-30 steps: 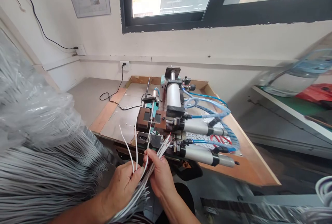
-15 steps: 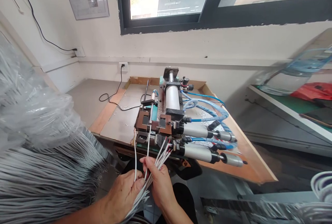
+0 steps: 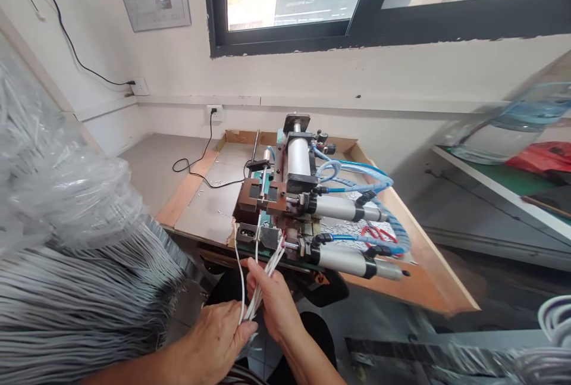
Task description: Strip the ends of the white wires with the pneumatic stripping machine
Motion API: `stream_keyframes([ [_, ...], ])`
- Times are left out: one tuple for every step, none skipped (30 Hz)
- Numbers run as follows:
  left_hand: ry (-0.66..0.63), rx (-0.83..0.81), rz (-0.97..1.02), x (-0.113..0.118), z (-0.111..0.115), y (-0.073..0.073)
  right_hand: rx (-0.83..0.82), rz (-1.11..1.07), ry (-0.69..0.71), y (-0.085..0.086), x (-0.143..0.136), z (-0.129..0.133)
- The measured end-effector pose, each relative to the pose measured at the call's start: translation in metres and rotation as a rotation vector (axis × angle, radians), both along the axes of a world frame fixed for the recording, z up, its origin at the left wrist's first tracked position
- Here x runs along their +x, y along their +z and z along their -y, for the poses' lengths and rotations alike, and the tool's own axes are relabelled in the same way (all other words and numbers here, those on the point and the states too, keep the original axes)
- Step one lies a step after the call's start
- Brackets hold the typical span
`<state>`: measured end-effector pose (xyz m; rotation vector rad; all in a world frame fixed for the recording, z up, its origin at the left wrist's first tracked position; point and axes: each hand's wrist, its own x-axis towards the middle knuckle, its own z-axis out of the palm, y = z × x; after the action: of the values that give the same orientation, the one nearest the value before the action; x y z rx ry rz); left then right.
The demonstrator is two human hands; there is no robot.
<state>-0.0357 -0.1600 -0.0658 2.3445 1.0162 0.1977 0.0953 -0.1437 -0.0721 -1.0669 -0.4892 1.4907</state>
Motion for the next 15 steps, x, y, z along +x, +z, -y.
stream_keyframes([
  [-0.02, 0.023, -0.013, -0.001, 0.001, -0.001, 0.005, 0.04, 0.027, 0.0, 0.0, -0.001],
  [-0.032, 0.044, -0.018, -0.002, 0.002, -0.002, 0.002, 0.087, 0.033, 0.0, 0.001, -0.002],
  [-0.034, 0.061, -0.018, -0.003, 0.003, -0.003, -0.009, 0.139, 0.021, -0.001, 0.001, -0.003],
  [-0.034, 0.07, -0.021, -0.004, 0.004, -0.004, -0.024, 0.189, -0.004, -0.003, 0.001, -0.003],
  [-0.036, 0.072, -0.029, -0.005, 0.005, -0.004, -0.039, 0.232, -0.017, -0.005, 0.001, -0.003],
  [-0.049, 0.067, -0.045, -0.005, 0.006, -0.005, -0.051, 0.257, -0.003, -0.007, 0.001, -0.002],
  [-0.072, 0.057, -0.067, -0.005, 0.006, -0.006, -0.053, 0.253, 0.038, -0.008, 0.0, -0.001],
  [-0.1, 0.043, -0.088, -0.006, 0.007, -0.006, -0.043, 0.22, 0.099, -0.008, 0.0, 0.001],
  [-0.124, 0.029, -0.1, -0.006, 0.007, -0.006, -0.022, 0.171, 0.162, -0.007, 0.0, 0.003],
  [-0.14, 0.017, -0.102, -0.006, 0.007, -0.006, 0.003, 0.124, 0.2, -0.006, -0.001, 0.005],
  [-0.149, 0.008, -0.095, -0.006, 0.008, -0.006, 0.031, 0.089, 0.207, -0.003, 0.0, 0.007],
  [-0.16, 0.001, -0.087, -0.006, 0.008, -0.006, 0.061, 0.072, 0.185, 0.001, 0.001, 0.008],
  [-0.172, 0.001, -0.083, -0.006, 0.008, -0.005, 0.091, 0.074, 0.151, 0.004, 0.002, 0.01],
  [-0.187, 0.007, -0.09, -0.006, 0.009, -0.005, 0.115, 0.086, 0.119, 0.007, 0.004, 0.01],
  [-0.204, 0.019, -0.104, -0.006, 0.009, -0.005, 0.133, 0.096, 0.093, 0.01, 0.005, 0.011],
])
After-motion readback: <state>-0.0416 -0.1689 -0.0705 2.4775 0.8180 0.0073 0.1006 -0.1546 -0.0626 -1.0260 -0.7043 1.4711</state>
